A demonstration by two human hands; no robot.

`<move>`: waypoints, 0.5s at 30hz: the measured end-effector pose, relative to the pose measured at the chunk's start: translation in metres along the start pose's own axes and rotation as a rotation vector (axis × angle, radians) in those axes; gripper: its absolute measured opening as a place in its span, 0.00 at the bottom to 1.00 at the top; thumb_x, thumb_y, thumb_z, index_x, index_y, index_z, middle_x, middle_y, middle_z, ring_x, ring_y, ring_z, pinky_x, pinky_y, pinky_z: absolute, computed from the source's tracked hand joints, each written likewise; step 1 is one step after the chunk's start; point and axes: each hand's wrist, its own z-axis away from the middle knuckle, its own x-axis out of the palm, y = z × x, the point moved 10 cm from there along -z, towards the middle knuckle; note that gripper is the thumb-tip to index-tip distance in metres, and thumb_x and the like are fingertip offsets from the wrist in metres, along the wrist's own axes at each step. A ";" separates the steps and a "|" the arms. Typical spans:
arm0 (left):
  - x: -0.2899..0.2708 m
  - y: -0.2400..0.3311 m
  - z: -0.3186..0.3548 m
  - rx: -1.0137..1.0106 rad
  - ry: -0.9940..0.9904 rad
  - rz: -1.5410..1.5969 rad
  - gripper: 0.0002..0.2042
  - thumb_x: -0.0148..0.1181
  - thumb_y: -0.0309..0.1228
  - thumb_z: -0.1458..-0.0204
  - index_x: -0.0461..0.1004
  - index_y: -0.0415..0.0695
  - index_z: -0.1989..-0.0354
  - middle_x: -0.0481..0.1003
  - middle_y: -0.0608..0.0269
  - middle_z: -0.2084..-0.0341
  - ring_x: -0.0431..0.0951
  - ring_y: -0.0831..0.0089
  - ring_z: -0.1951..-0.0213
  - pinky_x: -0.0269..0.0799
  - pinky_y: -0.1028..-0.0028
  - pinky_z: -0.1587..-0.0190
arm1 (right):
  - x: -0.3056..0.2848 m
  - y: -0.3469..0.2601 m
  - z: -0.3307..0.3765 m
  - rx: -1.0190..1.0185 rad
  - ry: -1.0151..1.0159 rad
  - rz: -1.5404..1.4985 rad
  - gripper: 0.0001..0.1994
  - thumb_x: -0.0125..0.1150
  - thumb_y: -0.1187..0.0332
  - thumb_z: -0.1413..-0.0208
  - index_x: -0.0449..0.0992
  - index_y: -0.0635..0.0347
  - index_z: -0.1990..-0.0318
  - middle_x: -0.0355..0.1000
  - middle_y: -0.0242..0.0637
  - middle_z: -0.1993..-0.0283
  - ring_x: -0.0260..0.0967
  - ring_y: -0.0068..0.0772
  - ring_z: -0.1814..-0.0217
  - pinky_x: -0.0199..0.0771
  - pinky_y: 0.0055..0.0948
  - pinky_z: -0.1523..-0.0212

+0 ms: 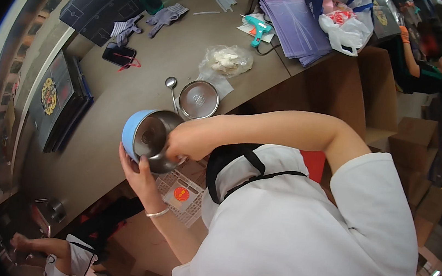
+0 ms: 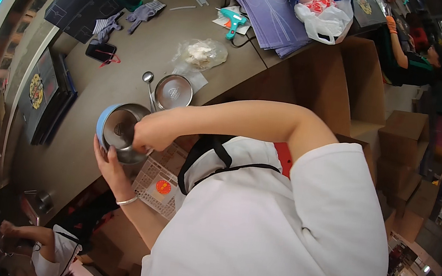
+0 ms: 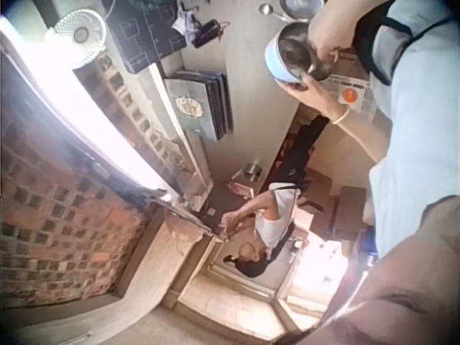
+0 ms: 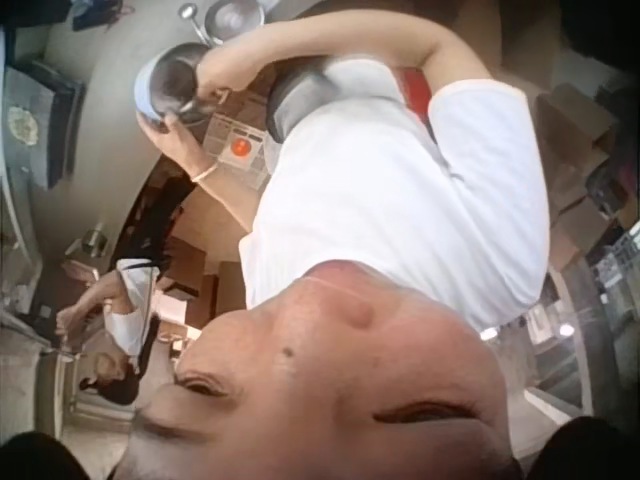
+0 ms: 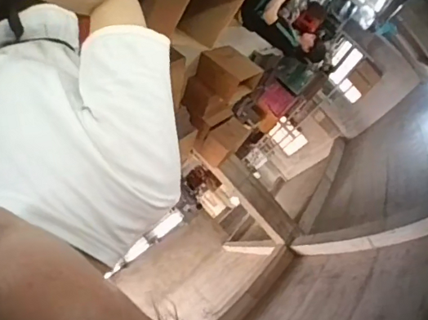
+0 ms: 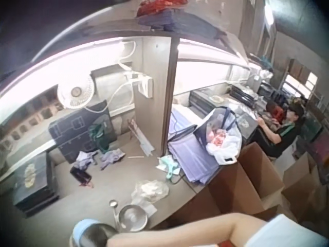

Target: The person transfers food from a metal pot into a plastic bag, then wipes the pot's interior and exterior with a paper towel. They also wipe a metal lid and a spoon before placing the lid on the pot.

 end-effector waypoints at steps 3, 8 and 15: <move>-0.020 -0.001 -0.013 0.105 0.254 -0.319 0.33 0.59 0.31 0.47 0.54 0.33 0.34 0.61 0.47 0.40 0.63 0.60 0.40 0.55 0.66 0.37 | -0.018 0.032 0.047 0.094 0.030 0.148 0.07 0.59 0.76 0.60 0.77 0.61 0.69 0.74 0.42 0.69 0.73 0.48 0.60 0.73 0.44 0.61; -0.009 -0.010 -0.026 -0.080 0.300 -0.123 0.34 0.59 0.37 0.44 0.52 0.40 0.33 0.61 0.49 0.39 0.66 0.60 0.42 0.69 0.65 0.47 | -0.059 0.178 0.115 0.534 0.250 0.679 0.06 0.58 0.72 0.56 0.80 0.54 0.70 0.76 0.36 0.66 0.71 0.39 0.52 0.69 0.48 0.52; 0.065 -0.006 -0.029 -0.133 0.285 -0.182 0.33 0.58 0.43 0.45 0.53 0.48 0.33 0.59 0.51 0.38 0.66 0.55 0.40 0.78 0.55 0.55 | -0.096 0.206 0.184 0.514 0.429 0.714 0.07 0.59 0.68 0.53 0.82 0.48 0.67 0.76 0.27 0.62 0.67 0.30 0.48 0.63 0.47 0.46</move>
